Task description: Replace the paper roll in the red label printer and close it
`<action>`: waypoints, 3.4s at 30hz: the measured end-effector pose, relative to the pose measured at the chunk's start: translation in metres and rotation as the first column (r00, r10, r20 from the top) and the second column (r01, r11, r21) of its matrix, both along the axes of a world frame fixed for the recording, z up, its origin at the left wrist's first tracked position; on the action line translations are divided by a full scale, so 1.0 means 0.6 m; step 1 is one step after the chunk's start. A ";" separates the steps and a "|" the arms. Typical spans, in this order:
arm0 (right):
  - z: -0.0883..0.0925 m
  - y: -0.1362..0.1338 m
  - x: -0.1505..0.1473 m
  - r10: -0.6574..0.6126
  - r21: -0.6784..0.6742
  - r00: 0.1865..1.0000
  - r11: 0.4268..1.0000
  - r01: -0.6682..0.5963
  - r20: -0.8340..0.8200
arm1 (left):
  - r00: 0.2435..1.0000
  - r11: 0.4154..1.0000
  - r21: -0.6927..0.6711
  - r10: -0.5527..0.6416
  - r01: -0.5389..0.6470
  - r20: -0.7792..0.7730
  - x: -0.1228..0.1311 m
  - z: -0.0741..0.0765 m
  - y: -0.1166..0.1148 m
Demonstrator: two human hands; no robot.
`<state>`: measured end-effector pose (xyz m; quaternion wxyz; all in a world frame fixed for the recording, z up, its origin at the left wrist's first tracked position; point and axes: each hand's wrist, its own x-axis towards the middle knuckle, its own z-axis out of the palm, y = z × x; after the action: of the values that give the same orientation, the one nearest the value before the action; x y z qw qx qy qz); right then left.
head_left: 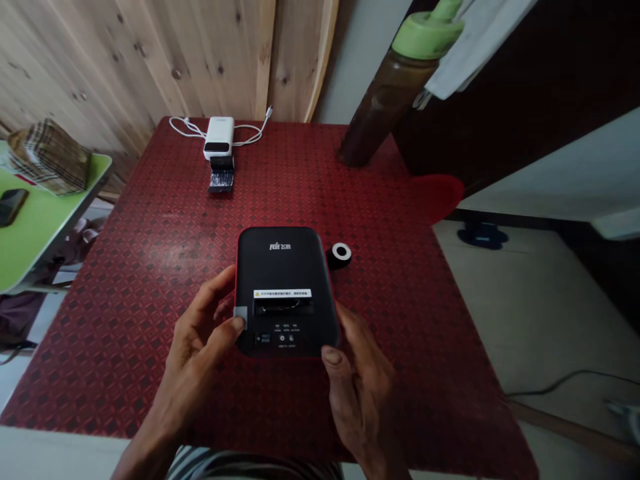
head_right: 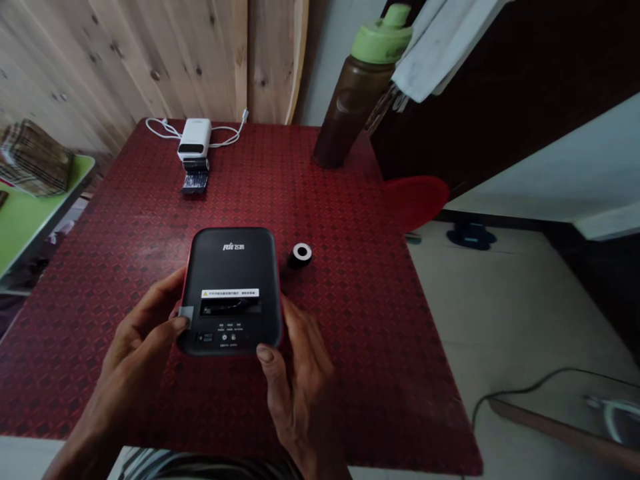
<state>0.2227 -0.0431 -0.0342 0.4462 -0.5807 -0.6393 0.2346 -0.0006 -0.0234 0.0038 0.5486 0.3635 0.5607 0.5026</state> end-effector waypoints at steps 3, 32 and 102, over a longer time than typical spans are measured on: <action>0.006 -0.003 0.005 0.020 0.007 0.997 1.000 -0.020 0.070 | 0.999 1.000 -0.022 -0.001 0.000 -0.039 -0.003 0.000 -0.003; 0.018 -0.003 0.016 -0.004 0.102 0.976 0.995 -0.018 0.218 | 1.000 1.000 0.006 0.013 -0.013 0.015 0.019 0.003 0.005; -0.030 0.226 0.104 0.096 -0.114 0.995 0.989 -0.091 0.039 | 0.853 0.782 0.447 -0.195 0.433 -0.485 -0.049 -0.118 0.038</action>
<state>0.2849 0.0925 -0.0520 0.3872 -0.5793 -0.6614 0.2775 -0.0298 -0.0007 -0.0670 0.3696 0.6911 0.4279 0.4502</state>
